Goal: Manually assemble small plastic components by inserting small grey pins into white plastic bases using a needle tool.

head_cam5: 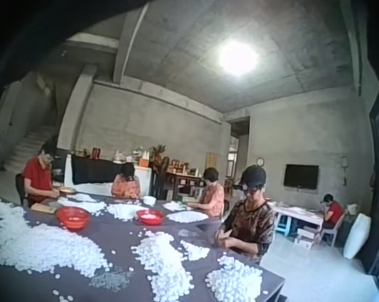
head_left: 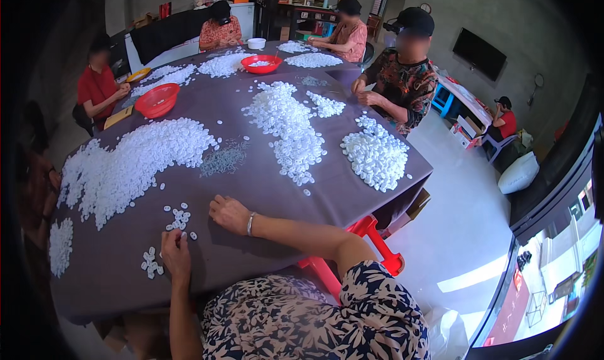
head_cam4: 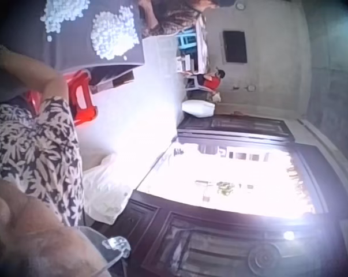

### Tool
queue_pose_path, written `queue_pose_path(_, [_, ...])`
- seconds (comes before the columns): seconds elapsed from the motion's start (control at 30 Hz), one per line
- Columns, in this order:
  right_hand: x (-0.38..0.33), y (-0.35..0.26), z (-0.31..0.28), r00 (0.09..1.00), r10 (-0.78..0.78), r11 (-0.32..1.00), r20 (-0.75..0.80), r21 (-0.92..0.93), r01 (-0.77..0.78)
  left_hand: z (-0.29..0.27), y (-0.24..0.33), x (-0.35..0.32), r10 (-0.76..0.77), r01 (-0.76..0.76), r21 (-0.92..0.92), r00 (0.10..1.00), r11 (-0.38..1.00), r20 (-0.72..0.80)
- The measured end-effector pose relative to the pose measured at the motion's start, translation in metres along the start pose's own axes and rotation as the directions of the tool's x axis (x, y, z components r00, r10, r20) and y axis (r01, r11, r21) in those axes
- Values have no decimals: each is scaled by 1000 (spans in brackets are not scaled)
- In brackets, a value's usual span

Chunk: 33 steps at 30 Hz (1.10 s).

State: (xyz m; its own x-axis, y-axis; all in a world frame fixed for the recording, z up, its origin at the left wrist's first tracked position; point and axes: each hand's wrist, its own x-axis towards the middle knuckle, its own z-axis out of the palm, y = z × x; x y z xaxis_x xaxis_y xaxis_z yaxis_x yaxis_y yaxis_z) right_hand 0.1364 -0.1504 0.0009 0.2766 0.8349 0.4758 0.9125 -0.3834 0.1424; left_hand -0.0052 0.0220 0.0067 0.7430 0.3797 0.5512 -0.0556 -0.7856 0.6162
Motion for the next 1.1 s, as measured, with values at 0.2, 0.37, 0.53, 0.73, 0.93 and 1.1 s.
queue_pose_path(0.2, [-5,-8,0,995,19,993,-98,121,-7,1,-13,6,4,-4,23,1000,1000,-1])
queue_pose_path(0.37, [3,-13,-16,984,-32,995,-178,88,49,-9,-9,-4,-77,78,42,997,996,-16])
queue_pose_path(0.53, [20,4,-13,964,-255,952,-72,154,263,3,-32,2,6,-7,-12,994,1000,-106])
queue_pose_path(0.73, [20,29,-4,976,-210,940,-50,264,216,10,-21,7,-92,87,-71,993,994,-70])
queue_pose_path(0.93, [22,33,-7,978,148,646,150,734,-210,0,-21,0,-159,145,-129,982,981,-106])
queue_pose_path(1.1, [23,23,-4,985,-37,711,171,697,-94,3,-21,1,-162,131,-218,978,967,-130])
